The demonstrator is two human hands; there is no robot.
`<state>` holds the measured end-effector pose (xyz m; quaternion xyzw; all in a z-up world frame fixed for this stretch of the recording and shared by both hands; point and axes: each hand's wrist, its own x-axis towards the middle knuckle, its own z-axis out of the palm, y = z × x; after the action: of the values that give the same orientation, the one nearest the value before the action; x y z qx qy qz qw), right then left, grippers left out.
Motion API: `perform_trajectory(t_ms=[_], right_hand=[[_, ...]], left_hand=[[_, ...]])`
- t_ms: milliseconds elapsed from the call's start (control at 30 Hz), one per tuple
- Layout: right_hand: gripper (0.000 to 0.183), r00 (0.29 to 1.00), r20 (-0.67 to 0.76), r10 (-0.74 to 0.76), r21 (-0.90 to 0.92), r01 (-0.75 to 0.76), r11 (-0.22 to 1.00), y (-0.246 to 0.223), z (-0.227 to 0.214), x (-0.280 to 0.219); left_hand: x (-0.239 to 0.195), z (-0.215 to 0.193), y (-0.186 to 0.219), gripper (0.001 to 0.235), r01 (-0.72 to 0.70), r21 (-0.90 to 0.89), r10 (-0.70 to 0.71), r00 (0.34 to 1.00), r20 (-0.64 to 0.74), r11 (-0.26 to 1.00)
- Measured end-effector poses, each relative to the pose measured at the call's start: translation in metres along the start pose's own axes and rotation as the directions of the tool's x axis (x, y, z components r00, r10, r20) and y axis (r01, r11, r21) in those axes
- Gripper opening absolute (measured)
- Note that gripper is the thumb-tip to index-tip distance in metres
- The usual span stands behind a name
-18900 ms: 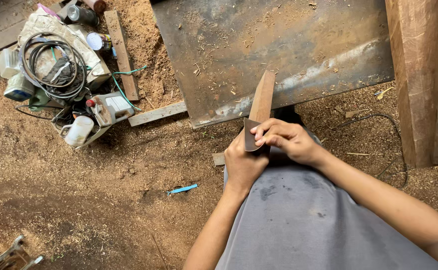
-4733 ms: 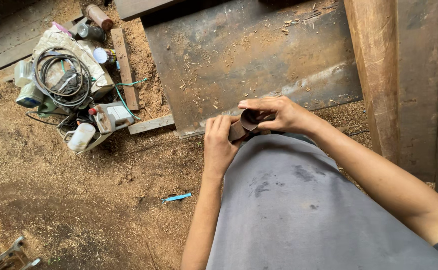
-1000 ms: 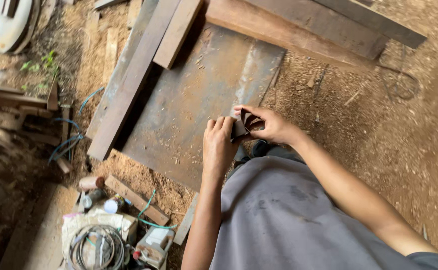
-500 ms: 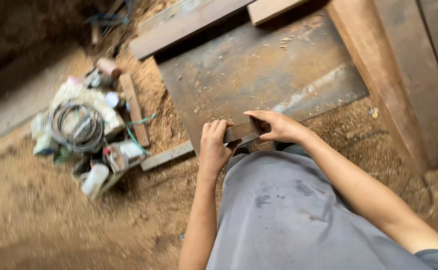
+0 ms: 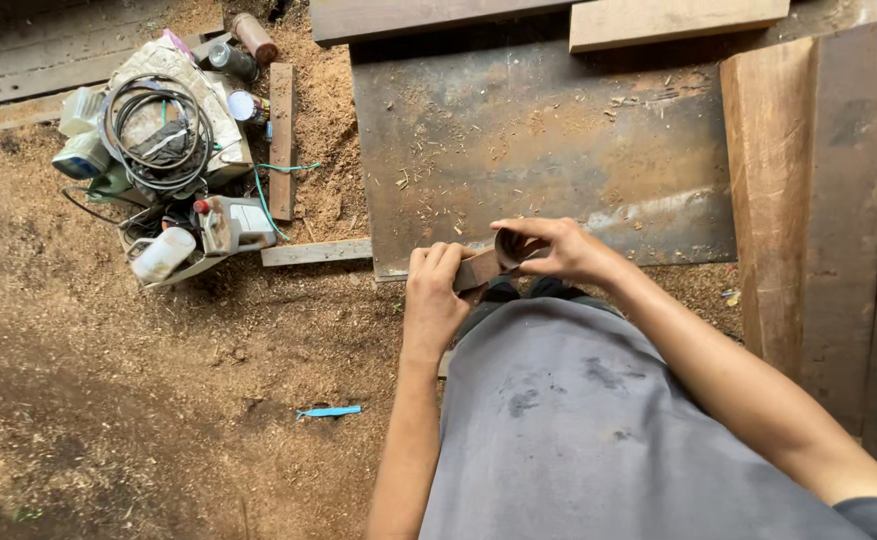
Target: The person sands a small rectangular wooden block using a piece of sandpaper. They hold the block in one hand and rub the sandpaper against its surfaces, rotating the block to work on different sides and edges. The person repeatedly folds the sandpaper to expose fresh abrasive surfaces during the process.
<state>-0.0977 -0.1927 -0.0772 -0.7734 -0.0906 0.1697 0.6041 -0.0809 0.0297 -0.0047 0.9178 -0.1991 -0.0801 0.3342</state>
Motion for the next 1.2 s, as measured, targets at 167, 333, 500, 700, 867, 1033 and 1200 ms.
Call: perform_trajectory(t_ms=[167, 333, 500, 700, 867, 1033, 1200], right_hand=[[0.084, 0.994, 0.049, -0.1, -0.085, 0.104, 0.991, -0.008, 0.003, 0.003], [0.095, 0.999, 0.035, -0.027, -0.12, 0.031, 0.992, -0.001, 0.005, 0.005], [0.09, 0.976, 0.029, -0.216, -0.081, 0.218, 0.973, -0.004, 0.018, 0.002], [0.093, 1.0, 0.004, -0.027, -0.082, 0.028, 0.996, 0.004, 0.013, 0.002], [0.092, 0.961, -0.003, -0.276, -0.058, 0.276, 0.959, -0.007, 0.019, 0.002], [0.096, 0.992, 0.021, 0.121, -0.088, -0.119, 0.989, 0.001, 0.009, 0.001], [0.091, 0.975, -0.019, -0.223, 0.031, 0.223, 0.974, -0.012, 0.019, -0.003]], left_hand=[[0.0, 0.001, -0.006, 0.04, -0.005, 0.05, 0.005, 1.0, 0.0, 0.999], [-0.002, -0.004, -0.01, 0.043, -0.02, 0.003, 0.02, 1.0, 0.02, 1.0], [-0.003, -0.005, -0.016, 0.04, -0.036, 0.044, 0.036, 0.999, 0.023, 0.998], [-0.003, -0.002, -0.01, 0.044, -0.054, 0.007, 0.054, 0.998, 0.025, 0.999], [-0.001, 0.002, -0.012, 0.049, -0.099, 0.093, 0.096, 0.995, 0.03, 0.991], [-0.001, -0.001, -0.004, 0.045, -0.096, 0.006, 0.095, 0.995, 0.035, 0.995], [0.002, 0.004, -0.008, 0.045, -0.093, 0.068, 0.09, 0.995, 0.039, 0.993]])
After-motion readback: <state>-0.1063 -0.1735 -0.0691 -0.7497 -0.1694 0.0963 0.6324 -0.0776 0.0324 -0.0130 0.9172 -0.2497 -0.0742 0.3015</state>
